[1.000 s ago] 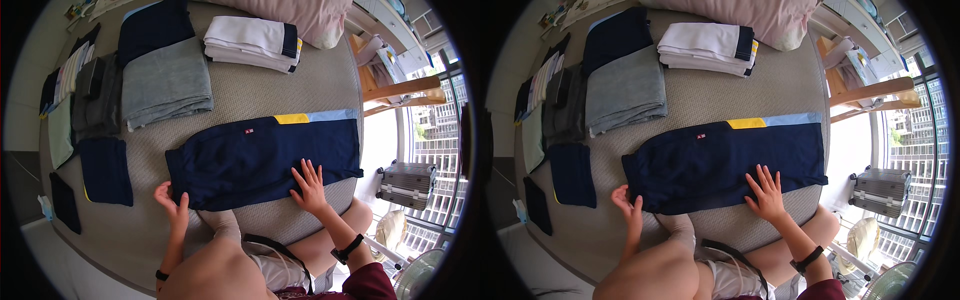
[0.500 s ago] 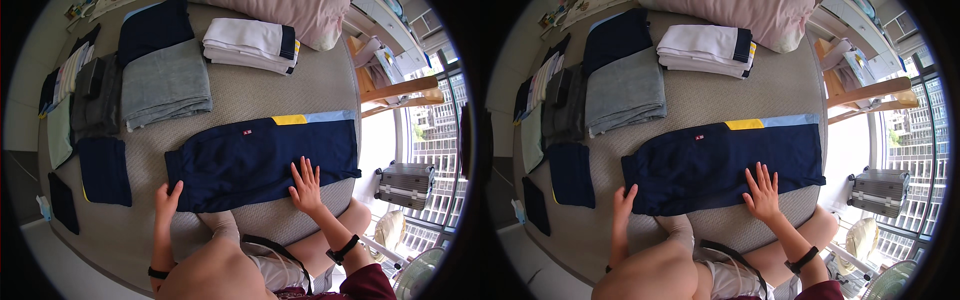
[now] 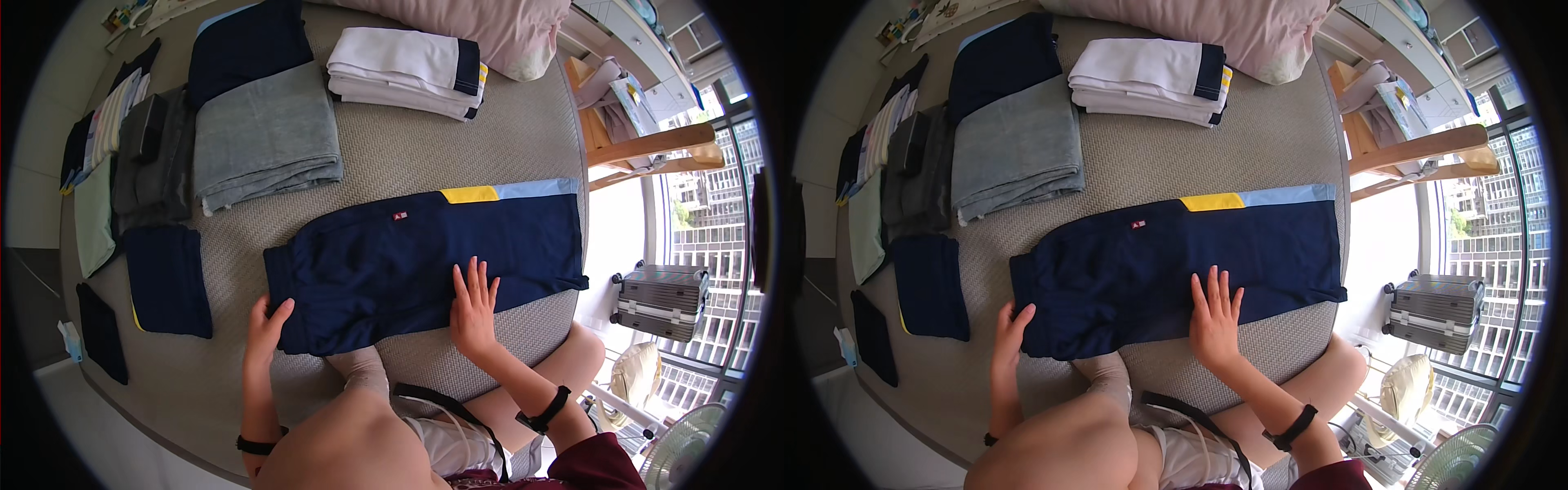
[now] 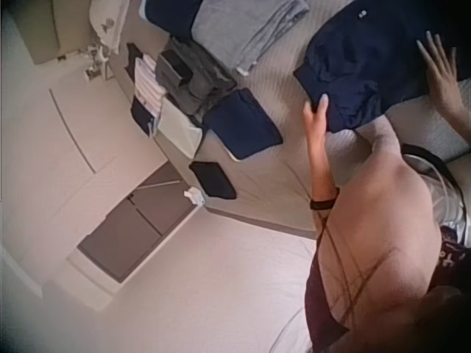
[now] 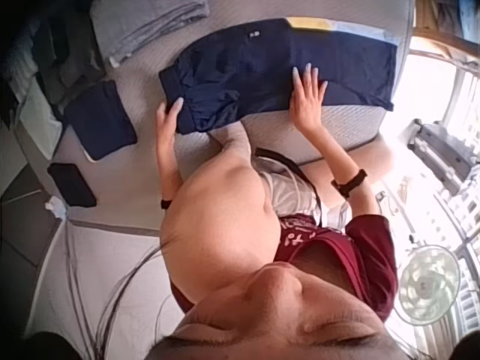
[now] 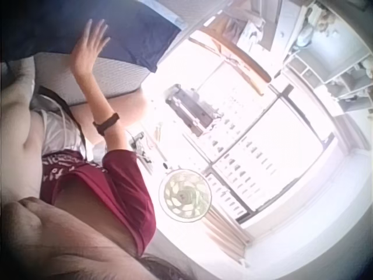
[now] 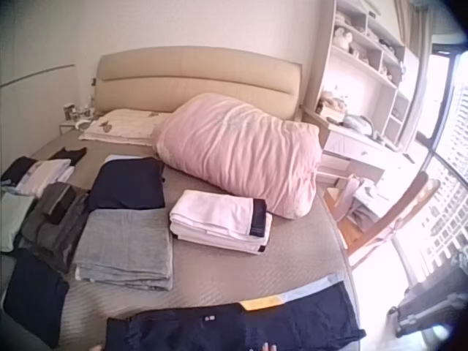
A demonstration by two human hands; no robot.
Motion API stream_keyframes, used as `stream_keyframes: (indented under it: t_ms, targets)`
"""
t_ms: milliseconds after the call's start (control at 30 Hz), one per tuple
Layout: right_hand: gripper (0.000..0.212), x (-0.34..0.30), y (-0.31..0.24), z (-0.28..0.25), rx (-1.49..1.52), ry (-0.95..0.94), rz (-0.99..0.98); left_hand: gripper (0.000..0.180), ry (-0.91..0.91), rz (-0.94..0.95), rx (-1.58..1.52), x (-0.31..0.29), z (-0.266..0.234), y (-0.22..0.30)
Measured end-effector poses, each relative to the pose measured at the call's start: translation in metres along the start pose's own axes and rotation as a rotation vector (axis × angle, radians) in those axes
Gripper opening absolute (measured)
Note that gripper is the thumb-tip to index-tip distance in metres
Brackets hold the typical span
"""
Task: Folding a pair of blue trousers on a bed.
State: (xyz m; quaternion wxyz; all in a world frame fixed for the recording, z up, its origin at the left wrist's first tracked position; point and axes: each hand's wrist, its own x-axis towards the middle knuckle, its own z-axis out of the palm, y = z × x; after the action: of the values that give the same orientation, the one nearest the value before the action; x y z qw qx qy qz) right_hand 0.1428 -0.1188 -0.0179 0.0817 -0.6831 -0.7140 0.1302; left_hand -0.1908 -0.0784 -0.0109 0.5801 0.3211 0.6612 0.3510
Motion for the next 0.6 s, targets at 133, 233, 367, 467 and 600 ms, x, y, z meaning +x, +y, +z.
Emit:
stream_keyframes:
  t_ms: [133, 233, 367, 467, 600]
  targets:
    - [0.066, 0.0, -0.035, -0.001, 0.126, -0.019, -0.241, 0.038, -0.005, -0.056, -0.054, 0.003, -0.003, 0.002]
    - [0.062, -0.007, -0.046, 0.012, 0.12, -0.133, -0.59, 0.037, -0.012, -0.023, -0.036, 0.004, 0.0, 0.005]
    - [0.061, -0.001, -0.039, 0.032, 0.045, -0.17, -0.642, 0.033, -0.005, 0.19, 0.249, 0.008, -0.006, -0.013]
    - [0.062, 0.002, -0.039, 0.028, -0.015, -0.206, -0.672, 0.028, 0.23, 0.303, 0.989, -0.002, 0.005, -0.012]
    - [0.061, 0.006, -0.043, 0.022, 0.018, -0.239, -0.695, 0.029, 0.519, 0.707, 0.908, -0.013, 0.011, -0.023]
